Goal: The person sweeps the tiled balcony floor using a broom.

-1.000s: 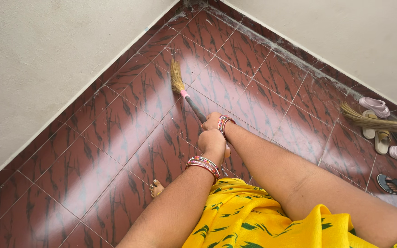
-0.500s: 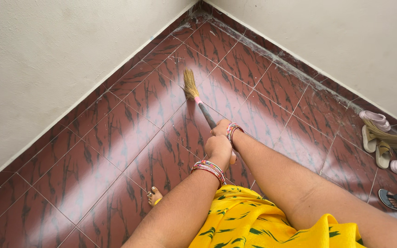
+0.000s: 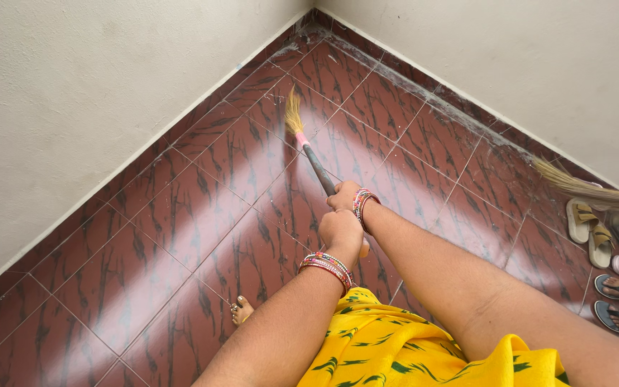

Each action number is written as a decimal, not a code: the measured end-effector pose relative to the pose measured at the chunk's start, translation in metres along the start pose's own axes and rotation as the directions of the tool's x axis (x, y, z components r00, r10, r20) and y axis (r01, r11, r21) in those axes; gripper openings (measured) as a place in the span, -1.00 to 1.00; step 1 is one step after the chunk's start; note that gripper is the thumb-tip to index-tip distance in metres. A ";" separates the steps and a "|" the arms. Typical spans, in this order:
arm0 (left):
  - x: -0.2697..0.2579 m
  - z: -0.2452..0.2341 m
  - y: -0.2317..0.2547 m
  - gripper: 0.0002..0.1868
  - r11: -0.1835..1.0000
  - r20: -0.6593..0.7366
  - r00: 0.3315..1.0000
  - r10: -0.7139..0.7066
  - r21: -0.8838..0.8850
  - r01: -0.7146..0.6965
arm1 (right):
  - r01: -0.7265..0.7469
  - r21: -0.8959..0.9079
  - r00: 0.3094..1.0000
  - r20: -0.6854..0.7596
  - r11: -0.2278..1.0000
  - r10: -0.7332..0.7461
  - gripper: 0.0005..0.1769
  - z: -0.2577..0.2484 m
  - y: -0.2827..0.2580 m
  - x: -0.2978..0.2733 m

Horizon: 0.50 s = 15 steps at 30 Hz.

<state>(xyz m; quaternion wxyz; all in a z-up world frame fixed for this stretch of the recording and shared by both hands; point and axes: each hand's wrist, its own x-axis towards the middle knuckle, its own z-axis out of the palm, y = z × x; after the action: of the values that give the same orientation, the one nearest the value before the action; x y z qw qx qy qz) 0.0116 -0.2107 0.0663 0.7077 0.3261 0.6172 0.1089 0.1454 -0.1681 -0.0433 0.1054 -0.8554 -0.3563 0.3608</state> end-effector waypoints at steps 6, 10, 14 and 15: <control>-0.001 -0.003 -0.011 -0.59 0.999 -0.022 0.999 -0.037 -0.010 0.037 | 0.031 -0.041 0.994 0.102 0.999 -0.026 -0.67 0.020 0.011 0.013; 0.013 0.003 -0.025 -0.59 0.996 -0.054 0.995 -0.084 -0.018 0.083 | 0.033 -0.182 0.988 0.152 0.983 -0.005 -0.65 0.035 0.022 0.019; 0.015 0.005 -0.031 -0.57 0.995 -0.024 0.996 -0.090 0.052 0.091 | -0.012 -0.099 0.989 0.144 0.995 0.027 -0.65 0.040 0.033 0.017; 0.014 0.007 -0.028 -0.55 0.990 -0.035 0.990 -0.135 0.035 0.136 | -0.008 -0.092 0.991 0.132 0.996 0.020 -0.66 0.039 0.035 0.017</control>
<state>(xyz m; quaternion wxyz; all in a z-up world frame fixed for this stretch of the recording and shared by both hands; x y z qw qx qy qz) 0.0140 -0.2269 0.0385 0.6969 0.2949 0.6515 0.0543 0.1452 -0.1852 -0.0955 0.0397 -0.8358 -0.3727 0.4011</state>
